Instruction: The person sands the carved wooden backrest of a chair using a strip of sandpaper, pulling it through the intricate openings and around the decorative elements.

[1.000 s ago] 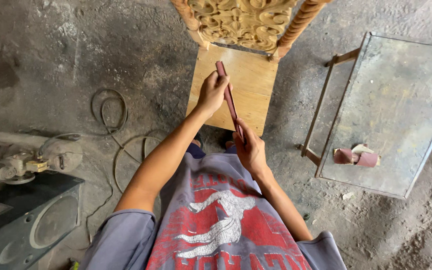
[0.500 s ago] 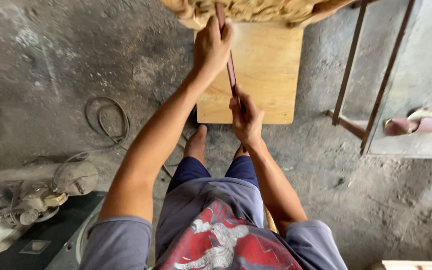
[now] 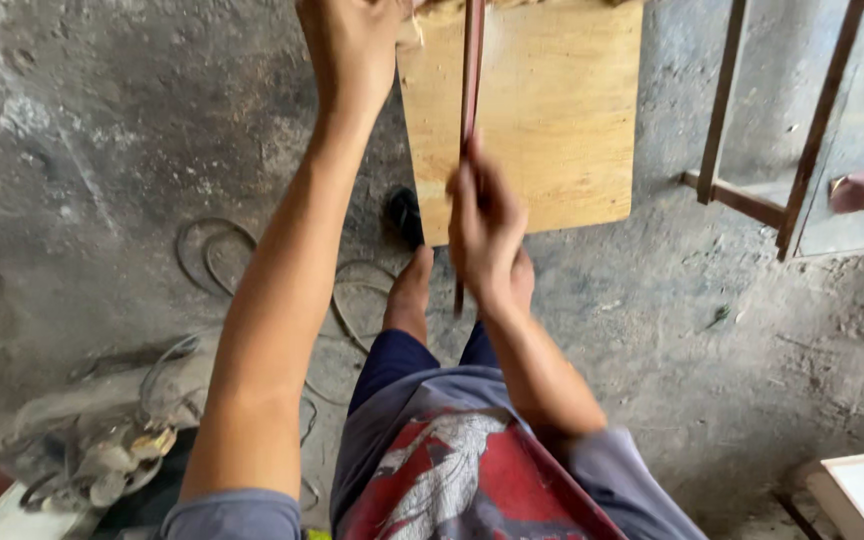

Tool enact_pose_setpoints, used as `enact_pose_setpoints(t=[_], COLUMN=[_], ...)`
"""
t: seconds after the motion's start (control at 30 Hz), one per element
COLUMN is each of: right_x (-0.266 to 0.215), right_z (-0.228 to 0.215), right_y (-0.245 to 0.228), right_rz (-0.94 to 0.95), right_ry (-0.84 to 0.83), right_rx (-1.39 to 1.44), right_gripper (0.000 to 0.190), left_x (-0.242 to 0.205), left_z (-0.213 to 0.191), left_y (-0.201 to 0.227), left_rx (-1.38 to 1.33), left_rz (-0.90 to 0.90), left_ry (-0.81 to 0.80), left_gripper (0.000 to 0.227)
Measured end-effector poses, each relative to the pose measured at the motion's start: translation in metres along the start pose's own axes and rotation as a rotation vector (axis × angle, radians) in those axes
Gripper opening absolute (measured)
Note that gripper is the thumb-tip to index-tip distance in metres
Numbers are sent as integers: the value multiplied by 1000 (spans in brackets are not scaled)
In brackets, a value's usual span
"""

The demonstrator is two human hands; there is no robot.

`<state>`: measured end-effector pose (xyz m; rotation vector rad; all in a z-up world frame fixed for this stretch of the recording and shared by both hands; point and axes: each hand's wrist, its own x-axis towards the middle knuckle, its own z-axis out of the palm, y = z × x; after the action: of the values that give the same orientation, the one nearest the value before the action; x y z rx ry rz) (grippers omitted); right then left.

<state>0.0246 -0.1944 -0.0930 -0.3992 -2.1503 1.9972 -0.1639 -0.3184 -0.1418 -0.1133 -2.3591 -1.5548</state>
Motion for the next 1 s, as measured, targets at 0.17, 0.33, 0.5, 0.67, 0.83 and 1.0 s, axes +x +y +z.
enact_pose_setpoints(t=[0.17,0.33,0.5,0.67,0.83,1.0], right_x=[91,44,93,22,114,26], right_z=[28,22,29,4,20,7], right_y=[13,-3,25,5,38,27], right_rz=[26,-132,-44,-317,105,109], right_ry=[58,91,27,54,-84,-43], right_rx=[-123,-293,-33,-314,523,221], right_gripper=[19,22,24,22,28,39], left_x=[-5,3,-7,2,-7,-6], left_z=[-1,-1,-6,-3,-16,-10], left_y=[17,36,24,36,47,42], left_rx=[18,-247,-25,-13,-136,-97], left_rz=[-9,-51,76,13,-27,-85], left_ry=[39,-3,64,62,68,24], left_gripper=[31,23,22,23,26,23])
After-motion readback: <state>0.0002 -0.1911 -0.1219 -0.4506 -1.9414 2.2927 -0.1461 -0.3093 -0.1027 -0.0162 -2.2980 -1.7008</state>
